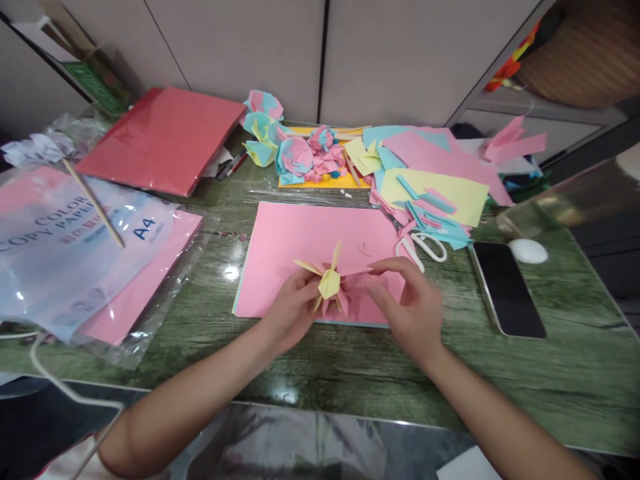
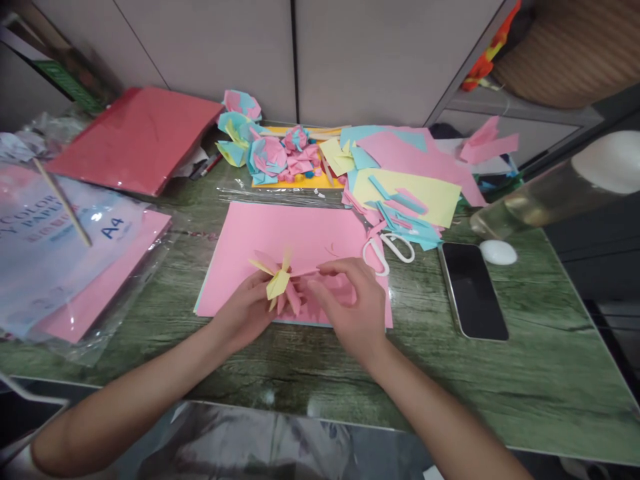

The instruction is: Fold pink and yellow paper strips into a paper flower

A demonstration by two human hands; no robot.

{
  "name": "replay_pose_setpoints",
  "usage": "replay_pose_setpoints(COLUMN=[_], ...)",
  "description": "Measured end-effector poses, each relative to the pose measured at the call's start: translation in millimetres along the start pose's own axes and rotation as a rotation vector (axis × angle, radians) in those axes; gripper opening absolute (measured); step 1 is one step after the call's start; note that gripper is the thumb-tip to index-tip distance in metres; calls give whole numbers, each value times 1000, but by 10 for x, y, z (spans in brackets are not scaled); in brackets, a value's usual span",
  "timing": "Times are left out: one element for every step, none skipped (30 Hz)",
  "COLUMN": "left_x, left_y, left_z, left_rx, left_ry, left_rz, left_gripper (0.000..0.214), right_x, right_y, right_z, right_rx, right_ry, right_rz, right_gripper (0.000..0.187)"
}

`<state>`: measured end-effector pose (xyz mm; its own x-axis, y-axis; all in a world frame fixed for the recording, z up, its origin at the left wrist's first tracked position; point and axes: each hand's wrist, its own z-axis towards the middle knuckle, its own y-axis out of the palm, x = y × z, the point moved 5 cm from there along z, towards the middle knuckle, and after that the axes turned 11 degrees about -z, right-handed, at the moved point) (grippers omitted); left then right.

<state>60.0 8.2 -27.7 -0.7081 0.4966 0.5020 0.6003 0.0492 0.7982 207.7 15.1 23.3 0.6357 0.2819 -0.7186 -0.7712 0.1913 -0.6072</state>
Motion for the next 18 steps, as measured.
replay_pose_setpoints(left_x=[-3,-4,-3,0,1,2,5,11,21,33,46,57,66,72,80,92,108,127], left_y=[1,-1,-4,-5,-6,-5,-3,0,1,1,2,4,6,9,17,31,51,88], left_z=[-1,-5,-12,-19,-27,-35,-40,-44,-47,-50,-54,-57,-60,-63,-65,-67,-71,-78], left_rx=[-8,-6,3,12,22,30,35,40,46,56,63,62,53,31,-11,-66,-135,-231], left_ry=[-1,3,13,26,37,45,57,75,99,128,155,173,178,165,143,112,76,36], left_rz=[8,20,32,46,65,93,134,191,262,343,423,493,545,572,569,544,503,440], left_gripper=[16,17,17,19,21,22,22,21,22,23,25,28,32,35,39,43,49,56], right_x=[10,19,28,38,47,55,61,63,63,60,55,51,48,48,51,57,66,74], right_y=[9,11,7,3,2,3,5,9,12,14,13,12,10,6,0,-8,-19,-30], right_z=[1,3,6,10,15,19,23,26,27,27,26,27,29,33,40,49,59,69], right_rx=[-18,-25,-20,-15,-15,-17,-24,-32,-39,-46,-49,-53,-61,-67,-75,-82,-84,-84], right_ry=[27,49,69,85,99,111,119,125,127,126,124,120,116,113,112,113,118,122], right_rz=[17,35,53,72,90,108,124,138,149,160,171,183,196,214,231,245,254,257], right_gripper=[12,13,13,13,13,12,11,11,11,11,11,11,11,11,10,10,10,10])
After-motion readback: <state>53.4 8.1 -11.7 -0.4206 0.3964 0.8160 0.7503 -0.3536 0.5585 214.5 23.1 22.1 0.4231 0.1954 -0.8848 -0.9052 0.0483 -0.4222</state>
